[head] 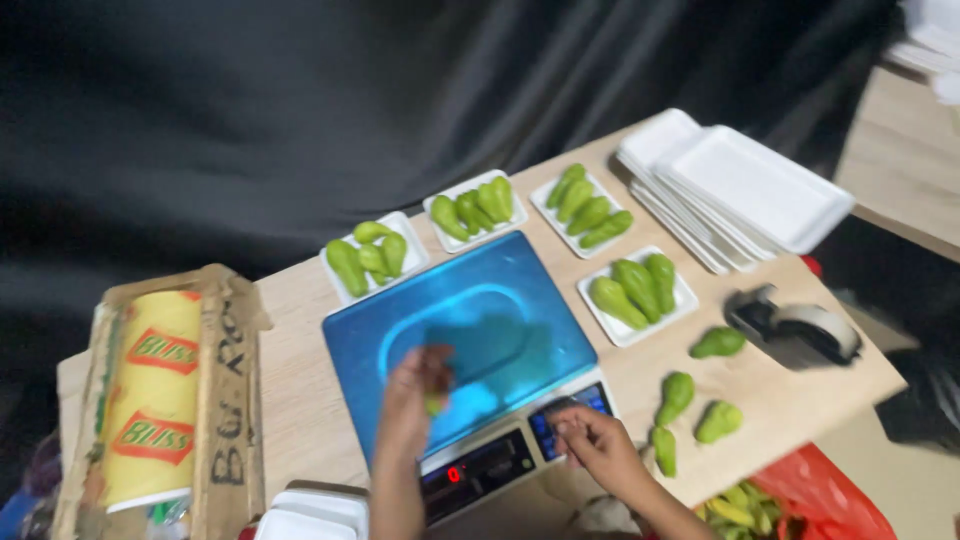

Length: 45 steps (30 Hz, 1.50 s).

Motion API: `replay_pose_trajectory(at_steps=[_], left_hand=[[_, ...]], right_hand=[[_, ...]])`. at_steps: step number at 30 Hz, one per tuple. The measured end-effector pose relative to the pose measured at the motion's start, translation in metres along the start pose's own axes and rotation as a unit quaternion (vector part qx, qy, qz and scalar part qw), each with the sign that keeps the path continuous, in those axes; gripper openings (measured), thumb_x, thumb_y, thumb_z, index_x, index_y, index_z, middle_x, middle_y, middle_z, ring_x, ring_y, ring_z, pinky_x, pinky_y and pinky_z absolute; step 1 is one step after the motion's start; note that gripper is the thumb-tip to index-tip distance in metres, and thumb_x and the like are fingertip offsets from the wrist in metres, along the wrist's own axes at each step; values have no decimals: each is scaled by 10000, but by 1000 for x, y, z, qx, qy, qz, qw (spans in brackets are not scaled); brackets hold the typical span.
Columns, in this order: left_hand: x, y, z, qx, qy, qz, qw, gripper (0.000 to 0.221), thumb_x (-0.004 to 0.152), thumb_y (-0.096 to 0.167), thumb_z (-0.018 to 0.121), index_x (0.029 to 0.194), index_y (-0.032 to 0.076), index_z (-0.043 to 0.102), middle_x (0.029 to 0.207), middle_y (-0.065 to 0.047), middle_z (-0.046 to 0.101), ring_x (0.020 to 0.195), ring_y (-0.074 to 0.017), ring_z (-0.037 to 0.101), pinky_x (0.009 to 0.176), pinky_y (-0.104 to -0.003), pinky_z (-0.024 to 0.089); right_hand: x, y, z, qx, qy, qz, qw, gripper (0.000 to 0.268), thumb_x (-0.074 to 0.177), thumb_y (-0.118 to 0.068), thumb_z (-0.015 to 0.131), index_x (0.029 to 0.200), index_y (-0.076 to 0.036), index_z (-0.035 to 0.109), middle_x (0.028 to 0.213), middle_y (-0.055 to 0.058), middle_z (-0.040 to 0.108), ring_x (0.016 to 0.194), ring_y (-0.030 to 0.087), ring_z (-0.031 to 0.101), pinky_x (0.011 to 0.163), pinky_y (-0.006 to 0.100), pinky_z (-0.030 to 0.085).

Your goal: The person wipes chayote vegetables with a cloth and places them onto white foam trays on a table, occasionally using a digital scale to weigh them.

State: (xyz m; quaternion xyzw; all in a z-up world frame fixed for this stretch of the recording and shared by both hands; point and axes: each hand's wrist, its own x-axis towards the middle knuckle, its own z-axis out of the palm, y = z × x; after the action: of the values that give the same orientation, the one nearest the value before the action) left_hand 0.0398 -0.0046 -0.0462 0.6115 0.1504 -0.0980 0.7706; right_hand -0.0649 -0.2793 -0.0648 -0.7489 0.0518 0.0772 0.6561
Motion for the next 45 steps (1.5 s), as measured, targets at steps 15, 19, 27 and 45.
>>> replay_pose_trajectory(at_steps=[15,19,27,45], left_hand=[[-144,-125,161,61,-209,-181,959,251,991,265,607,1098,69,722,728,-85,646,501,-100,520,442,-221,405],[-157,-117,156,122,-226,-184,949,285,984,282,571,1115,104,749,736,-41,651,521,-98,534,456,-224,391],[-203,-22,162,247,-195,-163,935,313,948,245,667,668,118,613,555,-15,546,557,-118,510,618,-287,410],[-276,-106,-129,169,518,140,827,537,901,180,623,1417,63,533,1252,-186,568,1176,-315,574,1075,-389,413]], right_hand=[[-67,26,-96,-35,165,-59,984,212,951,-143,600,1095,-109,752,896,32,789,774,137,737,732,267,614],[1,36,-206,-112,289,-60,949,199,1006,-229,587,903,-135,730,758,6,732,687,114,674,680,278,530],[76,-27,-253,-82,370,-123,917,157,1008,-198,604,908,-140,711,617,-1,618,528,72,556,507,236,414],[25,0,260,-139,-284,-383,868,310,883,-133,539,1127,-18,691,1096,162,703,1051,320,656,948,405,501]])
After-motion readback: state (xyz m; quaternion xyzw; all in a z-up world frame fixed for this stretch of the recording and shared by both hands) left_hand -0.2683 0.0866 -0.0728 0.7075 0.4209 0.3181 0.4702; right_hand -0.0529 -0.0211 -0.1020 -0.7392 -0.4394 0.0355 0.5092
